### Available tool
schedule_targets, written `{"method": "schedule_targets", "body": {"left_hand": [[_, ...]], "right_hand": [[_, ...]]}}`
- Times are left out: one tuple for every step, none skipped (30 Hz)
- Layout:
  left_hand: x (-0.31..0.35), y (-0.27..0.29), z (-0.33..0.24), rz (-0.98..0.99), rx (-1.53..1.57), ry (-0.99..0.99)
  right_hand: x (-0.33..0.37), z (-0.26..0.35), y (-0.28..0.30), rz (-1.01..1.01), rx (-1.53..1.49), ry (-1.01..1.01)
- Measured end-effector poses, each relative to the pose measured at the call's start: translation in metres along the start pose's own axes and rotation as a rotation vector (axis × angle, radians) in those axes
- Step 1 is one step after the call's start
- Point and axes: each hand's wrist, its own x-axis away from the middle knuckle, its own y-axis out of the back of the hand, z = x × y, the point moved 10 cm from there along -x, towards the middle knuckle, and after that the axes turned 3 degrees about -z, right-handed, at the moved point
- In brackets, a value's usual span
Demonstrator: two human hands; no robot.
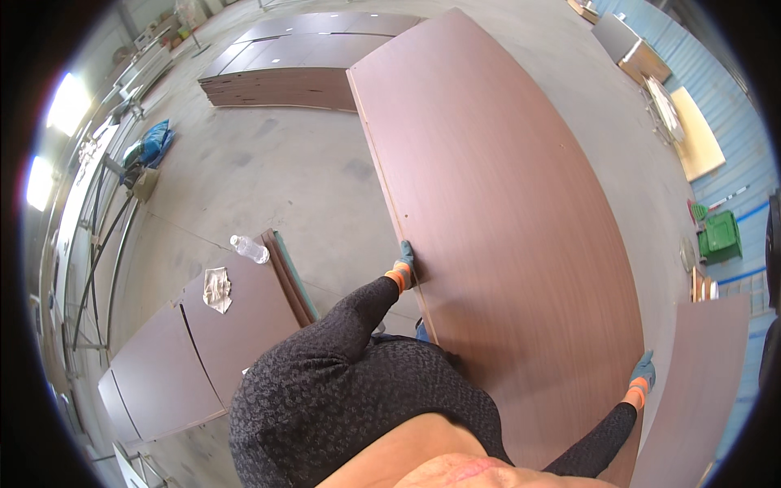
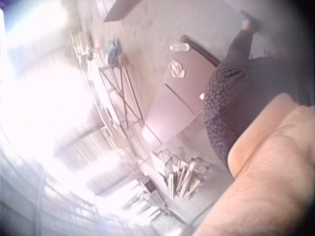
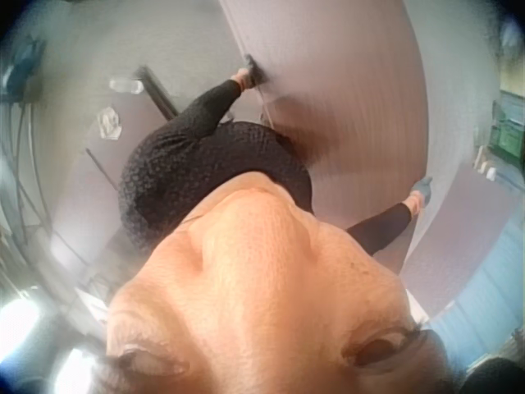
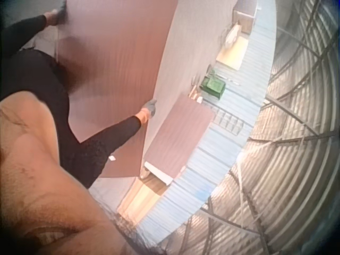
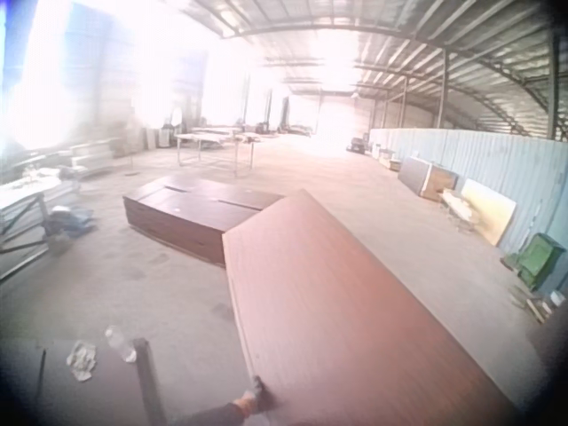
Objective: The person wipes the surface of large brown wood panels with a cloth, then lifts and stacks them. They continue wiping and stacking additional panels in a workshop setting.
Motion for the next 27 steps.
{"method": "schedule_targets", "body": {"left_hand": [[-0.009,-0.017,-0.021,-0.010,-0.006,0.005],[-0.017,-0.036,-0.043,-0.022,-0.012,0.007],[-0.024,-0.055,-0.063,-0.048,-0.007,0.020],[-0.028,-0.047,-0.085,-0.105,0.000,0.025],[-0.030,-0.042,-0.100,-0.160,0.009,0.038],[-0.036,-0.039,-0.120,-0.158,0.056,0.009],[-0.040,-0.034,-0.141,-0.154,0.102,-0.018],[-0.047,-0.034,-0.163,-0.138,0.155,-0.045],[-0.052,-0.030,-0.183,-0.135,0.124,-0.108],[-0.062,-0.029,-0.198,-0.144,0.192,-0.087],[-0.070,-0.034,-0.203,-0.151,0.254,-0.044],[-0.080,-0.030,-0.229,-0.159,0.305,-0.031],[-0.088,-0.023,-0.253,-0.181,0.318,-0.023],[-0.099,-0.008,-0.281,-0.203,0.325,-0.024],[-0.107,0.016,-0.307,-0.230,0.329,-0.025],[-0.114,0.038,-0.331,-0.256,0.333,-0.024],[-0.123,0.035,-0.376,-0.030,0.363,-0.217],[-0.139,0.019,-0.386,-0.121,0.366,-0.165],[-0.151,0.025,-0.409,-0.202,0.377,-0.085],[-0.158,0.045,-0.427,-0.301,0.380,-0.001],[-0.161,0.075,-0.465,-0.276,0.463,-0.032],[-0.162,0.103,-0.508,-0.249,0.539,-0.072],[-0.171,0.118,-0.538,-0.297,0.537,-0.058],[-0.176,0.131,-0.558,-0.315,0.542,-0.057],[-0.185,0.131,-0.571,-0.321,0.547,-0.047],[-0.200,0.121,-0.588,-0.311,0.552,-0.035],[-0.218,0.098,-0.594,-0.304,0.528,-0.014]], "right_hand": [[-0.029,0.025,-0.001,0.003,0.028,0.011],[-0.059,0.052,-0.002,0.007,0.053,0.022],[-0.087,0.080,-0.004,0.011,0.077,0.035],[-0.104,0.125,-0.015,0.028,0.038,0.056],[-0.125,0.167,-0.019,0.043,0.006,0.076],[-0.144,0.211,-0.022,0.052,-0.025,0.098],[-0.155,0.254,-0.029,0.079,-0.015,0.123],[-0.167,0.298,-0.029,0.093,-0.003,0.150],[-0.184,0.343,-0.026,0.101,0.019,0.185],[-0.199,0.390,-0.020,0.087,0.020,0.220],[-0.212,0.423,-0.011,0.073,0.038,0.243],[-0.218,0.469,-0.008,0.063,0.026,0.267],[-0.224,0.518,-0.009,0.084,0.043,0.294],[-0.223,0.575,-0.008,0.073,0.012,0.347],[-0.217,0.633,-0.011,0.067,-0.020,0.398],[-0.212,0.688,-0.010,0.059,-0.051,0.448],[-0.207,0.745,-0.013,0.056,-0.018,0.480],[-0.219,0.773,-0.007,0.027,0.075,0.473],[-0.222,0.819,-0.004,-0.001,0.088,0.490],[-0.219,0.863,-0.006,-0.011,0.106,0.510],[-0.197,0.930,-0.007,-0.013,0.057,0.561],[-0.181,0.997,0.000,-0.013,-0.001,0.606],[-0.181,1.052,0.018,-0.116,-0.080,0.710],[-0.175,1.098,0.015,-0.021,-0.052,0.711],[-0.175,1.135,0.019,-0.021,-0.065,0.752],[-0.182,1.169,0.022,-0.039,-0.047,0.743],[-0.199,1.192,0.023,-0.068,0.001,0.727]]}}
